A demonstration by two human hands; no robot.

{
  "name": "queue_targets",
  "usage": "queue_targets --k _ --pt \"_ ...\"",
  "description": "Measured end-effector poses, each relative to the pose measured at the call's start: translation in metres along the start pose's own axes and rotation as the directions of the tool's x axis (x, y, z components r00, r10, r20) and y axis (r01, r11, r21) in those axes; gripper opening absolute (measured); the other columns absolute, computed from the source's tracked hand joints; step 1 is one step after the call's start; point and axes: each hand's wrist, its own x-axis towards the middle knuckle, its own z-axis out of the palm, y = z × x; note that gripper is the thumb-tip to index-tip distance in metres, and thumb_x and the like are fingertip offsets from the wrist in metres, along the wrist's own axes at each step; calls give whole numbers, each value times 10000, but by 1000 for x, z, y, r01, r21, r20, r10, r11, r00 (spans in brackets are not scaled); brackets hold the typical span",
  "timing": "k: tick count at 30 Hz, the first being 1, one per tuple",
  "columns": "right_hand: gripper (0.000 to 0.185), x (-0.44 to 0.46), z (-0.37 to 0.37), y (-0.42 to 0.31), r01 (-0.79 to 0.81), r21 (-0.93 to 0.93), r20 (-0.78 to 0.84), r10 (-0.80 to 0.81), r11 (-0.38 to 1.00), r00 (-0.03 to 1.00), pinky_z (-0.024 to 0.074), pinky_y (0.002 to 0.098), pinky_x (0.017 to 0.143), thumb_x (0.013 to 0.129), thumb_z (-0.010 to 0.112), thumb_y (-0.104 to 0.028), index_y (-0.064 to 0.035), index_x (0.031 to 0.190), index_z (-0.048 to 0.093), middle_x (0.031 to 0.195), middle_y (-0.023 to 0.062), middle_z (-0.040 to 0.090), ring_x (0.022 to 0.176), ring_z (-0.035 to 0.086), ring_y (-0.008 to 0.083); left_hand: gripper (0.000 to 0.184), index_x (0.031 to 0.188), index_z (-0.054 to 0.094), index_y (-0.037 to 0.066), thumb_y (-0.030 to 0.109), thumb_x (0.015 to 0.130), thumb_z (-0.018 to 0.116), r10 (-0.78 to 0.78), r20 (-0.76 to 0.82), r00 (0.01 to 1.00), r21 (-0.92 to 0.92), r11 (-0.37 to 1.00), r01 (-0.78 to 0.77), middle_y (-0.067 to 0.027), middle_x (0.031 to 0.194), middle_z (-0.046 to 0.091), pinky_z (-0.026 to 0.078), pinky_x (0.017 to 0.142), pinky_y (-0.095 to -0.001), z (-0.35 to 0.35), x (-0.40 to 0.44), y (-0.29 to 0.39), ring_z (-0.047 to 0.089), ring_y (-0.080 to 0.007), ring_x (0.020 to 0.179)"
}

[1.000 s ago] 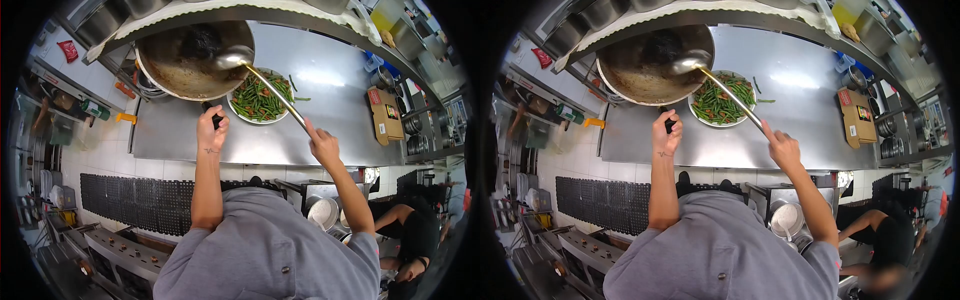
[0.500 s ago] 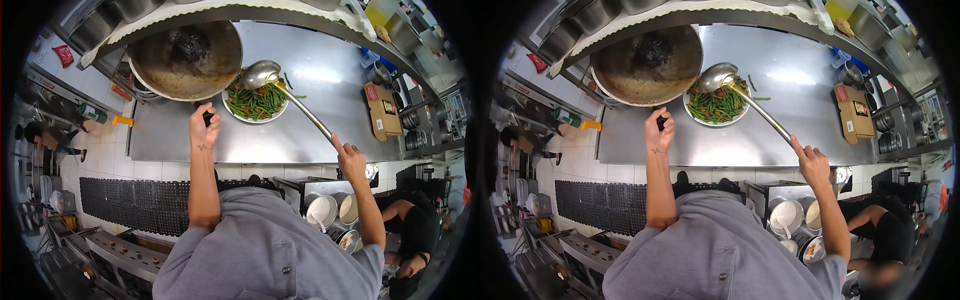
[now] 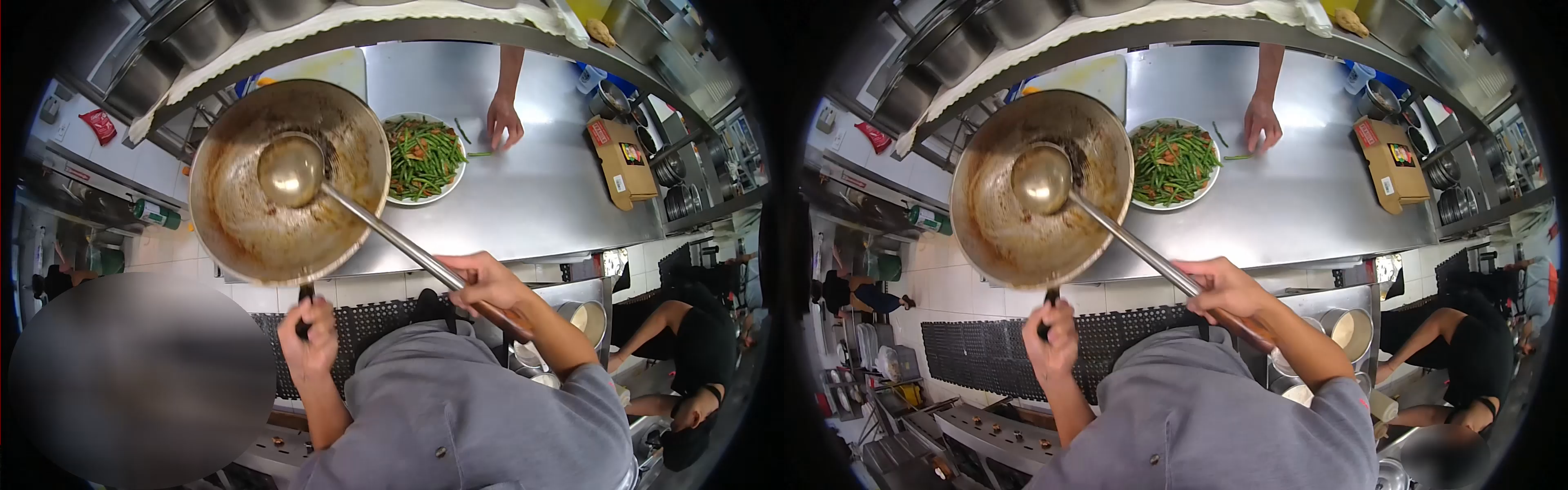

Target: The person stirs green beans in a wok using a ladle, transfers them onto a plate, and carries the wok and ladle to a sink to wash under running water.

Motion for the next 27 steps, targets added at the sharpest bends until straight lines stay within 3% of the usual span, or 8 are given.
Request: queue_targets --k 7,11,12,15,19,23,25,27 --pt "670 -18 51 24 -109 58 262 90 992 961 399 189 503 726 687 -41 57 1333 420 734 21 602 568 534 55 239 1059 498 -2 158 888 449 -24 -49 999 -183 983 15 13 717 431 328 407 -251 -66 -158 -1 377 -113 517" --pt "664 22 98 38 -266 2 481 232 964 845 402 172 569 717 697 -41 101 1307 428 852 42 641 690 544 31 244 1066 501 31 195 892 458 12 -71 997 -278 960 -32 45 731 433 320 413 -251 -102 -214 13 377 -106 525" --pt "655 33 115 41 -275 -29 434 260 961 863 410 175 583 714 699 -46 107 1295 437 872 56 648 695 551 37 207 1035 507 60 199 884 482 59 -214 975 -262 958 -115 59 714 428 311 390 -243 -107 -226 14 370 -96 508" --pt "629 87 171 68 -322 -197 555 376 926 742 428 178 618 701 694 -47 122 1262 464 929 93 665 722 581 58 57 889 504 71 125 873 512 177 -215 960 -319 917 -240 46 687 400 315 365 -199 -138 -248 31 362 -85 511" --pt "600 153 224 91 -431 -175 555 450 885 699 421 178 599 685 670 -27 108 1242 495 849 62 656 679 576 59 107 808 462 67 122 886 511 346 -259 902 -347 838 -421 5 705 445 334 343 -191 -177 -245 57 412 -102 535" --pt "593 239 294 103 -399 -380 473 546 834 692 371 188 549 681 613 10 49 1264 509 726 -19 575 601 491 40 115 798 457 62 111 894 496 440 -303 846 -494 686 -534 -13 714 476 312 348 -203 -216 -232 126 423 -111 544" --pt "587 283 342 111 -108 -609 475 471 786 743 355 197 540 688 609 20 30 1267 512 709 -37 540 587 438 39 119 795 455 61 109 897 490 483 -254 838 -546 644 -536 -18 716 483 304 349 -207 -239 -241 164 425 -112 546" --pt "564 334 386 121 -66 -606 509 449 793 734 350 206 535 692 618 19 16 1250 532 690 -47 516 582 411 41 121 793 451 59 108 899 486 476 -291 830 -626 561 -542 -24 719 491 293 343 -218 -259 -250 209 428 -114 552"
